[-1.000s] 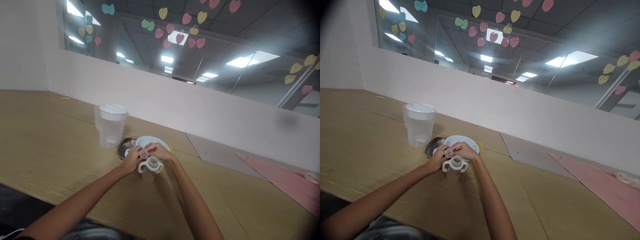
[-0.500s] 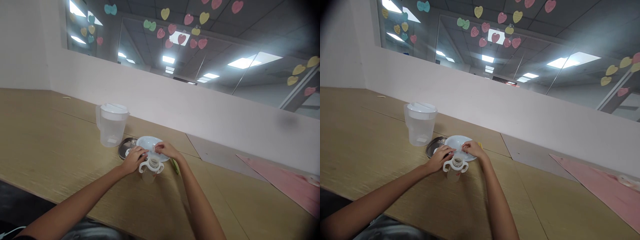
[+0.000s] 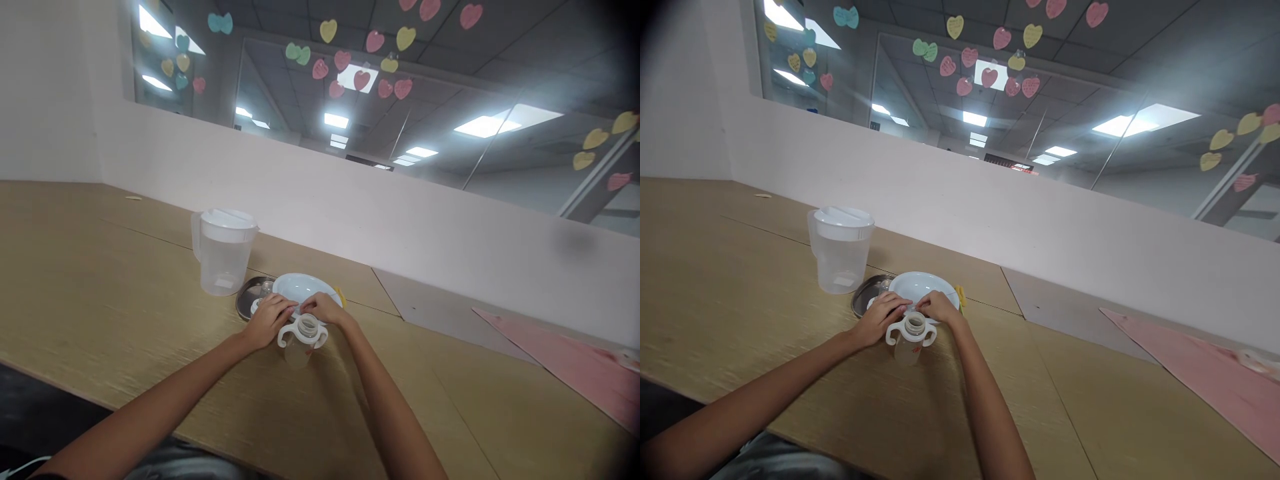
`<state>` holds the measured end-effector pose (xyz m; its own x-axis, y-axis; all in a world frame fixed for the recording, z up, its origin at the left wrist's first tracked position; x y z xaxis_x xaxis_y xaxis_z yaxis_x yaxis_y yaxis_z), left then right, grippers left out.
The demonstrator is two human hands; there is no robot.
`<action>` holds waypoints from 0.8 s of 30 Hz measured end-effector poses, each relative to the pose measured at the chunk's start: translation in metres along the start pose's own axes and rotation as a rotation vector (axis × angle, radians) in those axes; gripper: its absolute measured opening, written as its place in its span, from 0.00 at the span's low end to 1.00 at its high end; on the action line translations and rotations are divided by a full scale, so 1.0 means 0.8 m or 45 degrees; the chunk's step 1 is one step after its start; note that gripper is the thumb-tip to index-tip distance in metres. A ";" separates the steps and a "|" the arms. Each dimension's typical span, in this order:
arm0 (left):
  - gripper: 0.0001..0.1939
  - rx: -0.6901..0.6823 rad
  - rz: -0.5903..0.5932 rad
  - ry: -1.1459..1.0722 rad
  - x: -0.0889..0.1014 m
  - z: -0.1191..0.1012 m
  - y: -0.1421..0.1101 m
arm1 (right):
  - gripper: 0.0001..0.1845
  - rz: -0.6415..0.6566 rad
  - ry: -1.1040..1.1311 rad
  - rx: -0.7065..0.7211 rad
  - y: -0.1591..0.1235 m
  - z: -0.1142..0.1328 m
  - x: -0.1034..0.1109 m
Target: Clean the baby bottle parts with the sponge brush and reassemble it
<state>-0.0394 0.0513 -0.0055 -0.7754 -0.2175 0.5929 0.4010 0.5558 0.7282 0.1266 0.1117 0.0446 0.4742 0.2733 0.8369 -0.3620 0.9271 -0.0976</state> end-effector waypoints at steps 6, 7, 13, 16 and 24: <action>0.19 0.015 -0.133 -0.007 0.003 0.001 -0.001 | 0.14 -0.193 0.339 0.093 0.003 0.014 0.015; 0.18 0.023 -0.172 0.007 0.004 0.003 -0.002 | 0.15 -0.244 0.448 0.104 0.003 0.017 0.020; 0.16 0.123 -0.353 0.191 0.024 0.028 -0.010 | 0.21 -0.459 0.838 0.232 -0.022 0.050 0.050; 0.15 0.197 -0.367 0.237 0.034 0.042 -0.016 | 0.19 -0.459 0.873 0.307 -0.048 0.071 0.065; 0.14 0.273 -0.194 0.352 0.036 0.052 -0.021 | 0.15 -0.048 0.598 0.296 -0.089 0.101 0.065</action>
Point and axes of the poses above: each hand's wrist, its own y-axis towards the middle knuckle, its own x-axis out of the back of the hand, z = x × y, the point moved 2 cm from there along y, towards the middle knuckle, and after that the axes turned 14 degrees about -x, right-handed, at the moved point
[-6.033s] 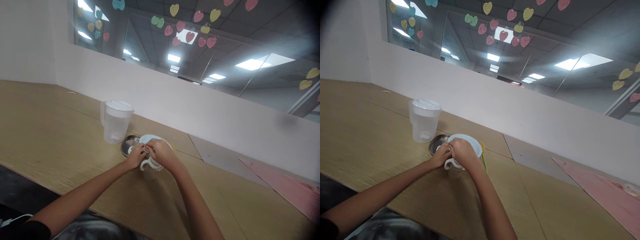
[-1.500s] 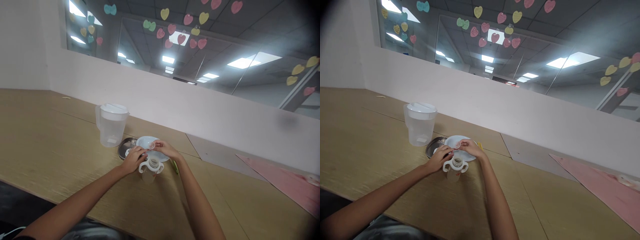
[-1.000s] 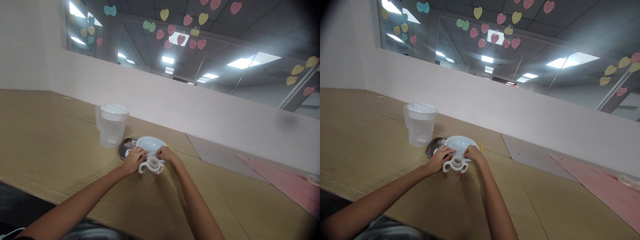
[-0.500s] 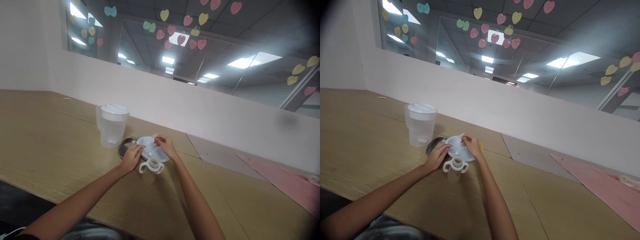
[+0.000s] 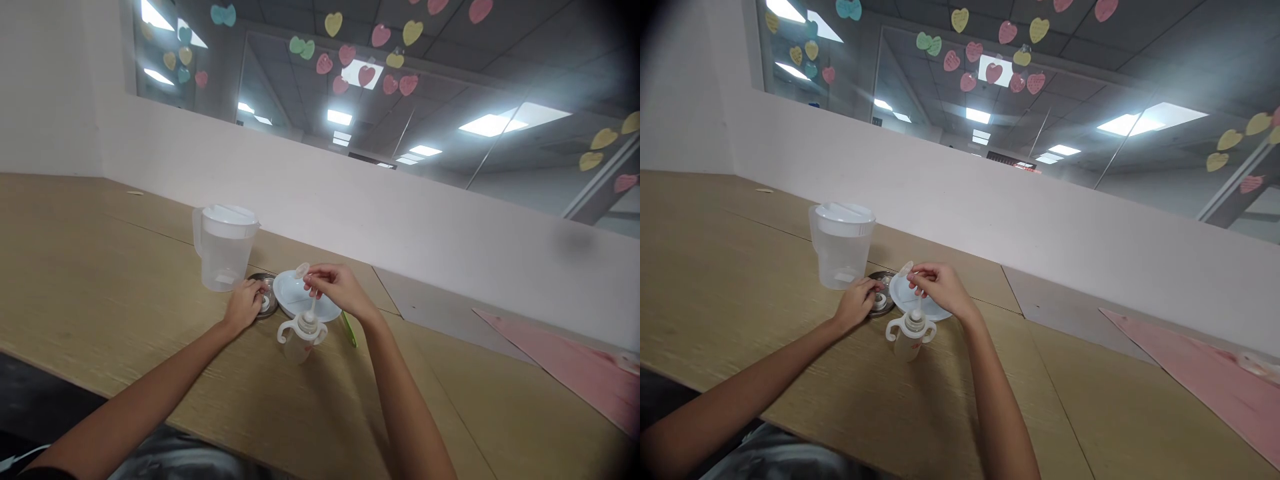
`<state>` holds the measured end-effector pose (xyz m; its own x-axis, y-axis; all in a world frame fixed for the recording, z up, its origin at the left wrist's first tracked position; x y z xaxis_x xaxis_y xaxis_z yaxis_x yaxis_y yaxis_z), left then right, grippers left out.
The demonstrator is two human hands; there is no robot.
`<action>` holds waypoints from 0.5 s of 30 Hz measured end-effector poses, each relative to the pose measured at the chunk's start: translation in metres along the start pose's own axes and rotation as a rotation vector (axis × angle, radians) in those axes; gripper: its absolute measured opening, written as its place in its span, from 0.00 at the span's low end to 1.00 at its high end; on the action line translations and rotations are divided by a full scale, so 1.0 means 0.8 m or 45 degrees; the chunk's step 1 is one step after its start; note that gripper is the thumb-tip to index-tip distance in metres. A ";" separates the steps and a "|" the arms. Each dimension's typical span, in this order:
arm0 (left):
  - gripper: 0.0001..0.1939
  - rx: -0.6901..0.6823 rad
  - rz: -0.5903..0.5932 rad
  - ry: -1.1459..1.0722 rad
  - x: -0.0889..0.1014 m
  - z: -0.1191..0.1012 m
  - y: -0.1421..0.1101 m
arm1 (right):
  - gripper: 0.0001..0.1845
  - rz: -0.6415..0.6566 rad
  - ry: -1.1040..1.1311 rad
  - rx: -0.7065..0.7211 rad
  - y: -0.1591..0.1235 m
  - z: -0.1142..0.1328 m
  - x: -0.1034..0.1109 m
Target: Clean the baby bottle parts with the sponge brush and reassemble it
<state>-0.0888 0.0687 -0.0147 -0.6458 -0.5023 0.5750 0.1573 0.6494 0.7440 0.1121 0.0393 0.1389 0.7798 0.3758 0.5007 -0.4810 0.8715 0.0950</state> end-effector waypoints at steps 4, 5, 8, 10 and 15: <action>0.15 -0.001 0.040 0.011 -0.003 0.000 -0.001 | 0.16 0.047 -0.079 -0.051 0.002 -0.004 -0.004; 0.15 -0.002 0.048 0.017 -0.004 0.000 -0.001 | 0.16 0.054 -0.092 -0.057 0.003 -0.006 -0.004; 0.15 0.010 0.063 0.053 -0.005 0.000 -0.002 | 0.13 0.127 -0.169 -0.074 0.003 -0.009 -0.003; 0.14 0.046 0.074 0.075 -0.006 -0.001 -0.002 | 0.11 0.231 -0.282 -0.086 0.002 -0.008 -0.004; 0.14 0.120 0.118 0.087 -0.005 -0.002 -0.002 | 0.09 0.422 -0.569 -0.091 -0.001 -0.010 -0.005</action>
Point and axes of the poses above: each hand's wrist, its own y-axis towards the middle knuckle, its own x-axis out of the back of the hand, z = x × y, the point moved 2 cm from there along y, towards the middle knuckle, and after that the axes turned 14 degrees about -x, right-handed, at the moved point
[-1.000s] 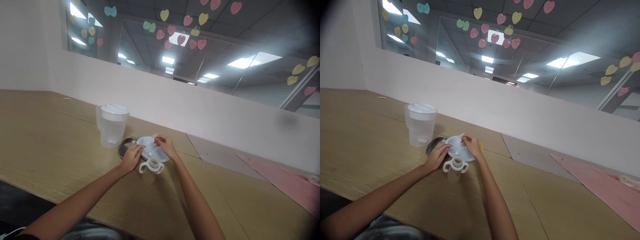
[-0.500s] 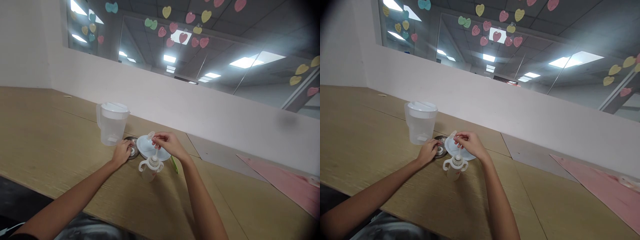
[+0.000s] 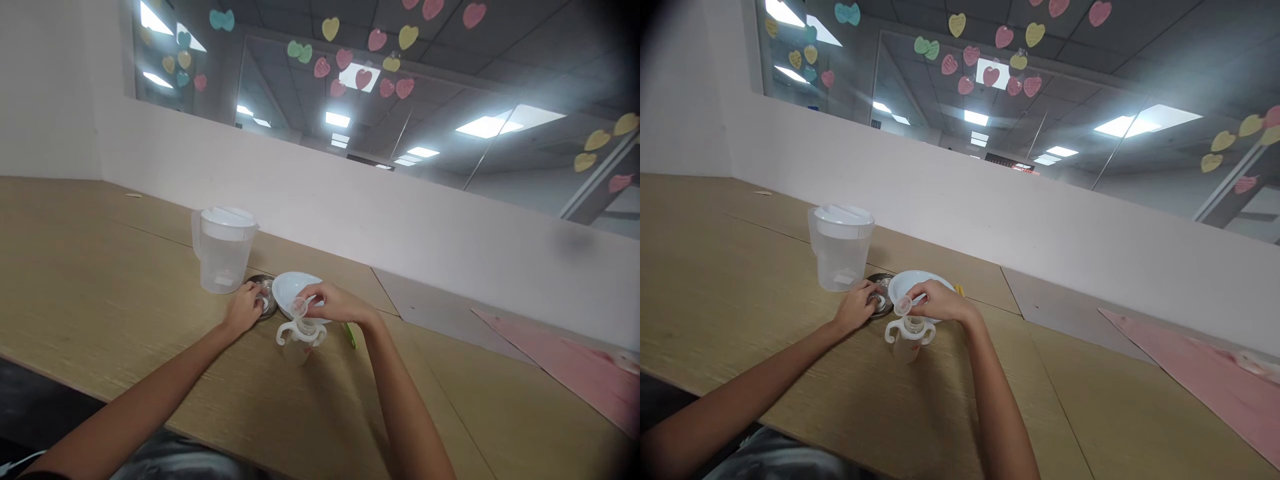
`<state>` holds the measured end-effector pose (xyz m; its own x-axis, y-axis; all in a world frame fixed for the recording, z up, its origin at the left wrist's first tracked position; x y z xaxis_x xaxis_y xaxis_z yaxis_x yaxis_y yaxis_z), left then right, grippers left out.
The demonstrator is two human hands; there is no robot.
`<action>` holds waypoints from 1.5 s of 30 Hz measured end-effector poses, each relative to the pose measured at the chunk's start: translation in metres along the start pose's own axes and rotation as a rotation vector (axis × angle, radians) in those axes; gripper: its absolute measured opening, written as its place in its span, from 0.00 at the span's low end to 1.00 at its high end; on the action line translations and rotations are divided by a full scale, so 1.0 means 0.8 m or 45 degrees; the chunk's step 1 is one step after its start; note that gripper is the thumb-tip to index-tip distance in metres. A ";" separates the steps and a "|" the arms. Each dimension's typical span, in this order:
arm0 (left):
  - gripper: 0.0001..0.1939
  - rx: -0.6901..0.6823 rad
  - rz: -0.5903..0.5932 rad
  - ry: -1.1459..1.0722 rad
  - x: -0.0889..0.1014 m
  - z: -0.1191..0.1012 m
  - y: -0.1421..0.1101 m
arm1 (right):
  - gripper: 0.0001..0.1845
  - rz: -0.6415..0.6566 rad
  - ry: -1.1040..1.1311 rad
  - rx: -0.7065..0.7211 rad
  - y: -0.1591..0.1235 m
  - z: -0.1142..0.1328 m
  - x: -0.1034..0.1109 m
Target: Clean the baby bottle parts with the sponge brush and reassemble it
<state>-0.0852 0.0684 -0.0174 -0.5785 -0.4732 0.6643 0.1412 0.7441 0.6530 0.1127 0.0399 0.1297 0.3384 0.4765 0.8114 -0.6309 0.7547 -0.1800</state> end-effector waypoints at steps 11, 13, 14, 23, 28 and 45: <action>0.11 -0.012 0.051 0.063 -0.001 -0.003 -0.001 | 0.14 0.001 -0.148 -0.014 0.006 -0.026 0.004; 0.10 -0.010 0.018 0.057 -0.001 -0.002 -0.001 | 0.16 -0.088 -0.164 -0.048 0.006 -0.026 0.006; 0.10 -0.005 0.004 0.060 0.000 0.000 -0.001 | 0.16 -0.135 -0.160 -0.063 0.005 -0.025 0.007; 0.09 -0.004 -0.723 -0.251 0.027 -0.006 -0.002 | 0.11 -0.448 -0.056 -0.012 0.001 -0.002 0.005; 0.08 -0.336 -0.758 -0.382 0.021 -0.042 -0.012 | 0.18 -0.497 0.004 0.175 0.004 0.015 -0.017; 0.13 0.095 -0.852 -1.231 0.032 -0.083 -0.001 | 0.23 -0.502 -0.004 0.202 0.009 0.031 -0.036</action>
Point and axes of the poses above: each hand's wrist, its own y-axis towards the middle knuckle, its own x-axis out of the back of the hand, z = x × y, the point moved 2 cm from there along y, towards the middle knuckle, and after that the axes turned 14 degrees about -x, right-handed, at the moved point
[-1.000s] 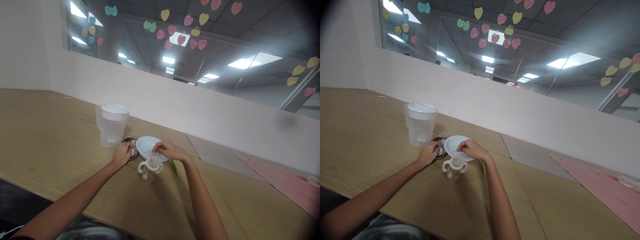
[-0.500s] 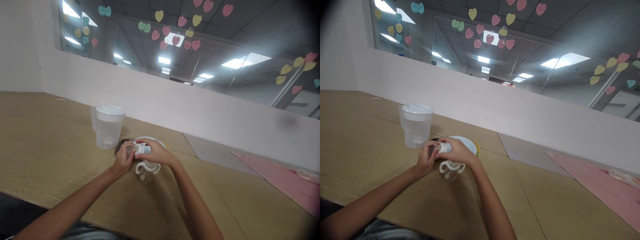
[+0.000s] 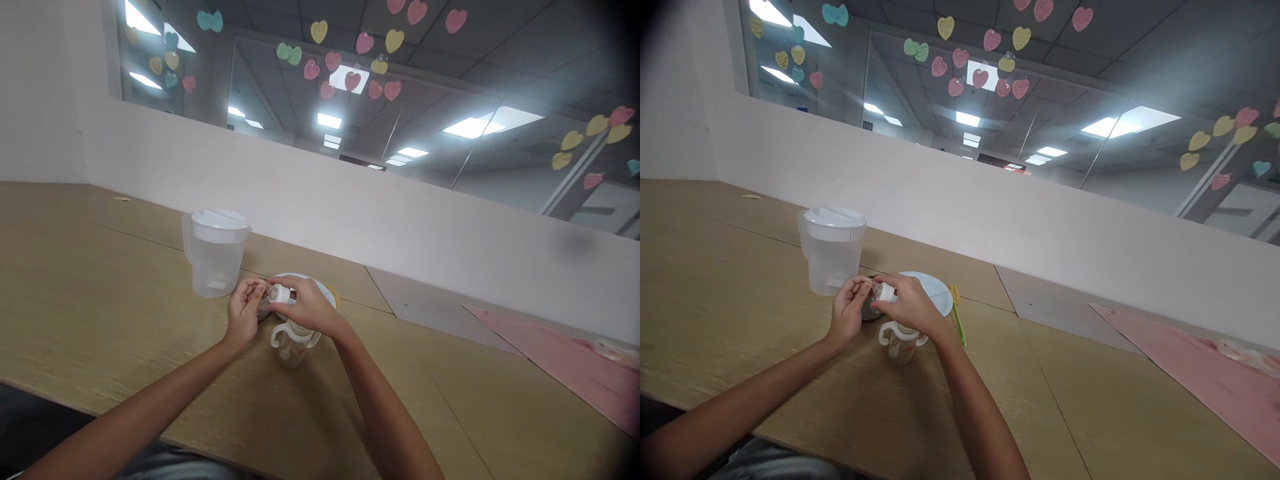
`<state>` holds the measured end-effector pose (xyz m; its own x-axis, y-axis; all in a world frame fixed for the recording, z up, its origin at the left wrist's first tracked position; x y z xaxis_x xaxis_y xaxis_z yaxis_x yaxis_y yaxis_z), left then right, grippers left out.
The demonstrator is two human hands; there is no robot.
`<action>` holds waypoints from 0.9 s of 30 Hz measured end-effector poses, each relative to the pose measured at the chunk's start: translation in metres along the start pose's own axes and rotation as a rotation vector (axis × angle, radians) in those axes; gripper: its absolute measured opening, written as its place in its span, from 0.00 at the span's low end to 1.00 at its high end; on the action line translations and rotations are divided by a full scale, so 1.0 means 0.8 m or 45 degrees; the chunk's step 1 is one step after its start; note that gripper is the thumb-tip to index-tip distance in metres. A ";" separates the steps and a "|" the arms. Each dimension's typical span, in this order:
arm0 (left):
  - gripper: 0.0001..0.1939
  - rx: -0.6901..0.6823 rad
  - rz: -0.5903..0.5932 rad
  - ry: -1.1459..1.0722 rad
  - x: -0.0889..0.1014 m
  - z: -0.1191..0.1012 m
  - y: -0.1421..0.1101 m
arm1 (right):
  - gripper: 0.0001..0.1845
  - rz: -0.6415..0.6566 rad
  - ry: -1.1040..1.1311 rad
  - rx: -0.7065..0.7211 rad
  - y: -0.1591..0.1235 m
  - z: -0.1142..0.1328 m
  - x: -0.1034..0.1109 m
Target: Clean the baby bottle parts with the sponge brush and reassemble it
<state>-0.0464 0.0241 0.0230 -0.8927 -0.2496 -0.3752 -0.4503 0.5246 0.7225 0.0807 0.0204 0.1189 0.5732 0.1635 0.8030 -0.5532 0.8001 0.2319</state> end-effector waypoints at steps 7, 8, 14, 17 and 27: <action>0.13 -0.108 0.066 0.090 0.005 -0.003 0.003 | 0.23 -0.101 -0.019 0.040 0.006 -0.002 -0.003; 0.13 -0.128 0.076 0.089 0.006 -0.002 0.003 | 0.23 -0.126 -0.023 0.052 0.008 -0.003 -0.004; 0.12 -0.126 0.113 0.103 0.009 0.011 -0.007 | 0.23 -0.235 -0.028 0.104 0.016 -0.016 -0.011; 0.12 -0.132 0.124 0.108 0.009 0.012 -0.011 | 0.22 -0.233 -0.011 0.113 0.016 -0.018 -0.011; 0.11 -0.198 0.219 0.225 0.014 0.015 -0.014 | 0.21 -0.185 0.010 0.056 0.016 -0.019 -0.004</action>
<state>-0.0512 0.0250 0.0041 -0.9390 -0.3128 -0.1427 -0.2772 0.4434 0.8524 0.0811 0.0395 0.1110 0.6535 0.0527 0.7551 -0.4900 0.7898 0.3690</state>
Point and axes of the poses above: each hand's wrist, its own y-axis towards the middle knuckle, its own x-axis out of the back of the hand, z = x × y, the point moved 2 cm from there along y, towards the middle knuckle, and after that the axes turned 14 degrees about -x, right-handed, at the moved point
